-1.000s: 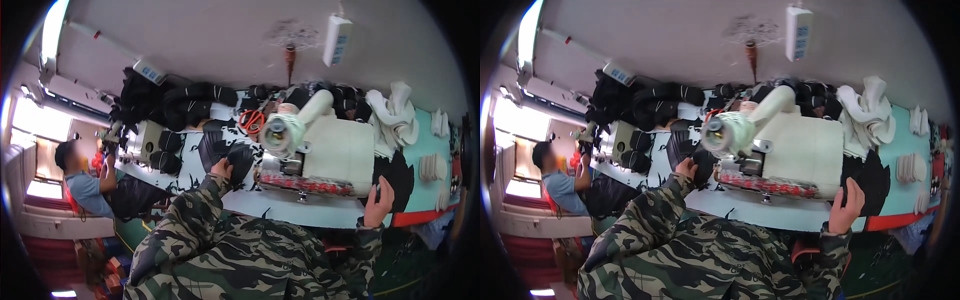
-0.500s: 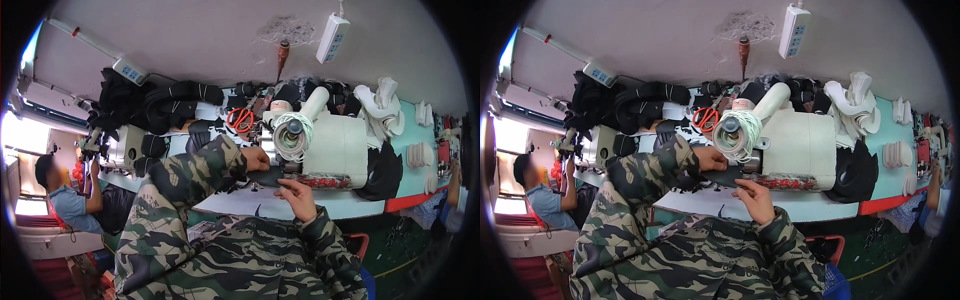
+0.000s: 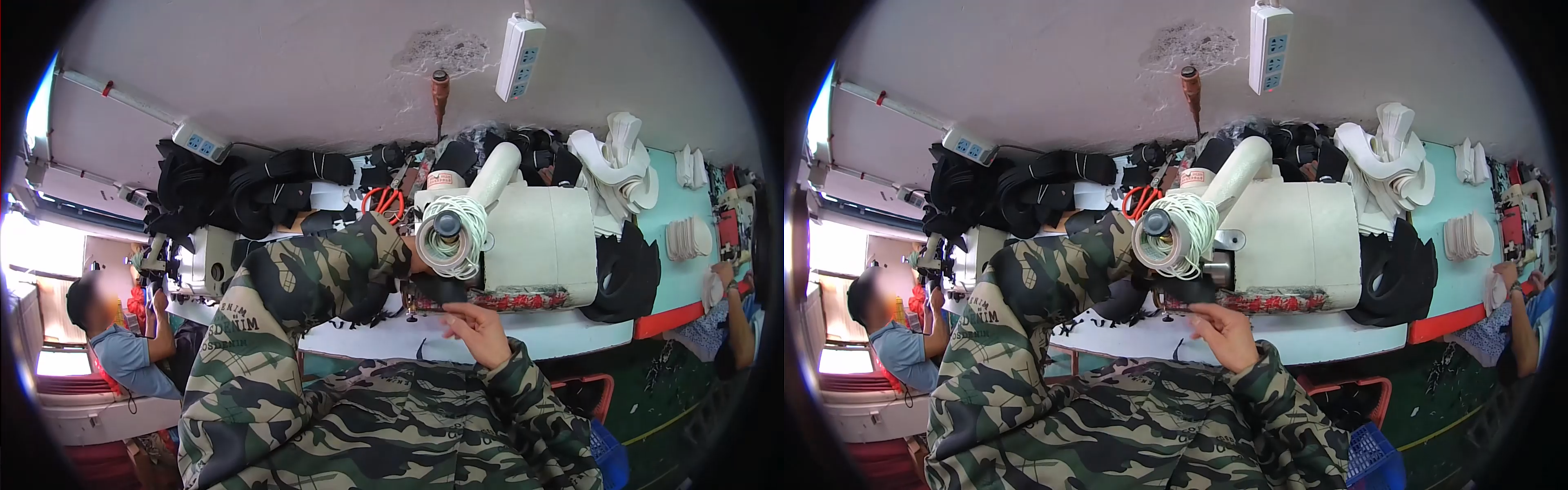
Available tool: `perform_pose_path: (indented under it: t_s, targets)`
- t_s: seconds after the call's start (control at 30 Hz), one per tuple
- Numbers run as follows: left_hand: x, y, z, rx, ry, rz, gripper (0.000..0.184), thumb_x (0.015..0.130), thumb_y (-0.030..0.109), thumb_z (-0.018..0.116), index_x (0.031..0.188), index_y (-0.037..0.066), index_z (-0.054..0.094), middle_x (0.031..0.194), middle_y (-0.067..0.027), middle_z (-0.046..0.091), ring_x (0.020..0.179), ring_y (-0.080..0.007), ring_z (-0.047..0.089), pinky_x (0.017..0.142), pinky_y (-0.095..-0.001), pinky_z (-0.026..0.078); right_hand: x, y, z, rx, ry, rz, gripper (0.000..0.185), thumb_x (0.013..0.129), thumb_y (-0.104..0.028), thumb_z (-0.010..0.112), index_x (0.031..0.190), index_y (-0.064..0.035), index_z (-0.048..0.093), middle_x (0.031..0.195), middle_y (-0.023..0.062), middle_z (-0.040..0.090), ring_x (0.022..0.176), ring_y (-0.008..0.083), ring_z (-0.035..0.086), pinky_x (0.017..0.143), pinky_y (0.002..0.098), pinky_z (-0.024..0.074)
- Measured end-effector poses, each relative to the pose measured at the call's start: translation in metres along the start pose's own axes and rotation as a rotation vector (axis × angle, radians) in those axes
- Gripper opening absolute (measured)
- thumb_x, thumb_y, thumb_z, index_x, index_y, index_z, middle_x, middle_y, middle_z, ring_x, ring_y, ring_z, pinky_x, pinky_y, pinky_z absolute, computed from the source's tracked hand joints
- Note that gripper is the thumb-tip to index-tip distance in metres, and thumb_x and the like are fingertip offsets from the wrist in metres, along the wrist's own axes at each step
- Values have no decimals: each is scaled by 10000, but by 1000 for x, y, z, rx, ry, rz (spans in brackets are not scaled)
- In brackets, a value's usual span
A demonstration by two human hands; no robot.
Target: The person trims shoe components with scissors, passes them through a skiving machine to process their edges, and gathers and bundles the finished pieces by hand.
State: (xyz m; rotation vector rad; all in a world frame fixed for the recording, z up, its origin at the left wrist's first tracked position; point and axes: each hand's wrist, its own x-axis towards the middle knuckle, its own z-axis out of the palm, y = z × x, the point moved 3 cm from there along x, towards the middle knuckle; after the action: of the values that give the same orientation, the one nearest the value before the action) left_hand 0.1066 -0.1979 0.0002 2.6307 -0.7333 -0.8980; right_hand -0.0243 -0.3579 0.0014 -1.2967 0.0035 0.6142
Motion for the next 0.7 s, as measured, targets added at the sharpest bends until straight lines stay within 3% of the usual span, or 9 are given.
perform_pose_path:
  t_s: [0.07, 0.13, 0.23, 0.37, 0.47, 0.63, 0.67, 0.7]
  targets:
    - [2, 4, -5, 32, 65, 6, 287, 804, 222, 580, 1009, 24, 614, 862, -104, 635, 795, -215, 592, 717, -330, 462, -9, 0, -8, -19, -74, 108, 260, 861, -72, 539, 1078, 67, 567, 866, 122, 636, 716, 141, 621, 659, 239, 495]
    - [6, 4, -5, 55, 137, 20, 283, 805, 220, 580, 1006, 24, 613, 859, -103, 633, 798, -216, 588, 718, -330, 459, -10, 0, -17, -40, -43, 72, 239, 854, -71, 541, 1047, 63, 580, 813, 106, 642, 662, 131, 613, 609, 242, 492]
    - [12, 7, -13, 81, 249, 53, 278, 806, 217, 579, 1003, 23, 611, 853, -102, 629, 803, -217, 582, 719, -330, 456, -8, -16, -43, -471, 157, -141, 246, 827, -120, 585, 1028, 23, 596, 703, 95, 642, 592, 138, 613, 556, 266, 484]
    - [11, 9, -23, 89, 417, 91, 271, 808, 214, 579, 998, 23, 608, 846, -100, 625, 809, -218, 575, 721, -330, 451, 5, -56, -63, -678, 524, -260, 341, 795, -201, 645, 1016, 53, 591, 695, 127, 649, 625, 184, 642, 579, 284, 497]
    - [-1, 18, -31, 70, 537, 122, 266, 809, 211, 578, 994, 23, 606, 841, -98, 622, 813, -219, 569, 722, -331, 447, 23, -64, -68, -577, 521, -195, 488, 743, -291, 696, 1010, 98, 577, 710, 149, 659, 672, 236, 657, 625, 307, 507]
    - [-48, 82, -60, -81, 821, 245, 258, 811, 207, 577, 988, 22, 602, 832, -96, 616, 820, -221, 560, 724, -331, 441, 38, -61, -74, -597, 442, -108, 563, 746, -331, 704, 1054, 113, 546, 702, 178, 658, 648, 176, 652, 616, 274, 496]
    - [-34, 13, 5, -112, 474, 218, 466, 762, 141, 617, 1200, 47, 487, 1200, -152, 500, 1049, -277, 526, 942, -376, 406, 38, -61, -75, -587, 440, -79, 555, 758, -320, 699, 1072, 108, 537, 698, 176, 656, 653, 172, 654, 609, 268, 496]
    - [-53, 44, 1, -148, 342, -24, 385, 756, 99, 610, 1127, 34, 532, 1137, -166, 529, 1038, -332, 522, 925, -392, 402, 37, -62, -77, -584, 451, -82, 555, 758, -320, 699, 1072, 108, 537, 698, 176, 656, 653, 172, 654, 609, 268, 496]
